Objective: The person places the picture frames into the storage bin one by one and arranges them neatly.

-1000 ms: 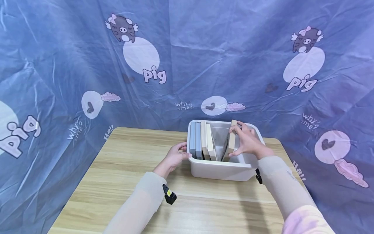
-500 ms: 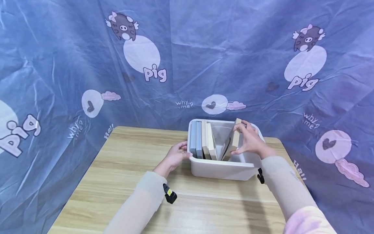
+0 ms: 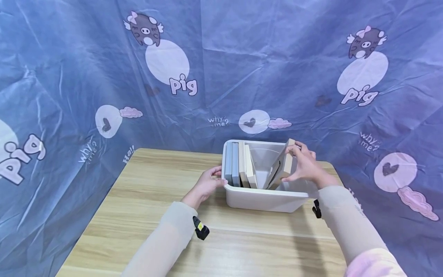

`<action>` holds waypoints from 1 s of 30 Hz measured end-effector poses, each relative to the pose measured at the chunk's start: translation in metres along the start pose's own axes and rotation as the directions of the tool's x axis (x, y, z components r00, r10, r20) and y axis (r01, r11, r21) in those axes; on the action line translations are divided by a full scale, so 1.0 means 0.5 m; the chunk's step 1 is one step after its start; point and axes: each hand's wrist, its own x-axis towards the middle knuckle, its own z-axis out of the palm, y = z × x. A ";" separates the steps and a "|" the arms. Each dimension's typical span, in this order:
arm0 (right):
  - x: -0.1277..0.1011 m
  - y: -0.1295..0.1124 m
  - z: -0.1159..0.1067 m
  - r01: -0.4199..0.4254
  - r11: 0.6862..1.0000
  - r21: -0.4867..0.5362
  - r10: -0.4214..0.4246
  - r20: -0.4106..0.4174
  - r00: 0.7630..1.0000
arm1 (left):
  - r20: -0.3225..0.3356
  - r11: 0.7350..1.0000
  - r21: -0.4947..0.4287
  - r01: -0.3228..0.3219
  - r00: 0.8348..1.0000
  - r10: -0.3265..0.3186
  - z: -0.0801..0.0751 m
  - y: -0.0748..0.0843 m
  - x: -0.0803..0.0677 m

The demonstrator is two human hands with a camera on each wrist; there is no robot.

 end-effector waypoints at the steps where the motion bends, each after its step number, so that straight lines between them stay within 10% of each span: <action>1: 0.000 0.000 0.003 0.008 1.000 0.000 -0.008 0.005 1.000 | -0.001 1.000 0.002 -0.002 1.000 0.002 0.000 0.000 0.000; 30: 0.058 -0.071 0.093 0.158 0.987 0.002 -0.154 0.252 0.956 | 0.003 1.000 -0.011 -0.028 1.000 0.028 -0.007 -0.028 0.023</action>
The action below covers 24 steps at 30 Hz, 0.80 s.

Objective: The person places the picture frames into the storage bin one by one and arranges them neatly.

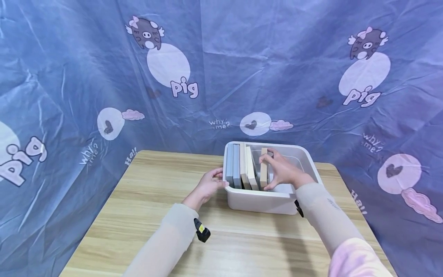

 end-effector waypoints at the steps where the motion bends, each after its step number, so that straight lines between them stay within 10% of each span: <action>1: 0.003 -0.002 0.001 0.006 1.000 -0.005 -0.006 0.000 1.000 | 0.001 1.000 0.001 0.002 1.000 -0.002 0.001 0.007 -0.005; 24: 0.013 -0.003 0.030 0.022 0.991 0.135 -0.028 0.040 0.999 | 0.000 0.999 0.040 -0.020 1.000 0.020 0.003 0.009 -0.013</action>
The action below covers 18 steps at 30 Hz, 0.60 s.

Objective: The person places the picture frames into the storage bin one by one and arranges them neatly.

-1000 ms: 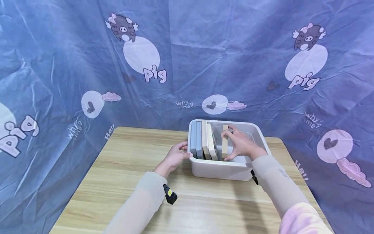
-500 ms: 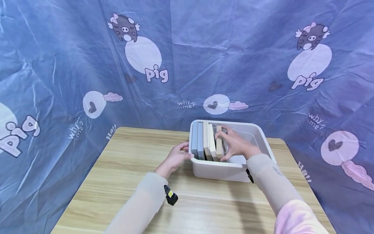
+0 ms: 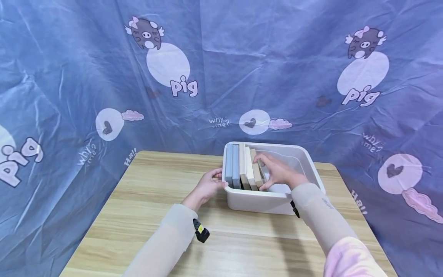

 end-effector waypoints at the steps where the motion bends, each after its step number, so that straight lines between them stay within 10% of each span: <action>1: -0.001 0.000 0.001 -0.003 1.000 0.008 0.003 -0.001 1.000 | -0.003 1.000 0.002 0.002 1.000 -0.002 -0.001 -0.001 0.000; 18: -0.027 -0.001 -0.007 -0.034 0.990 0.137 0.050 -0.116 0.992 | -0.013 0.999 -0.028 0.026 1.000 -0.026 -0.012 -0.041 0.039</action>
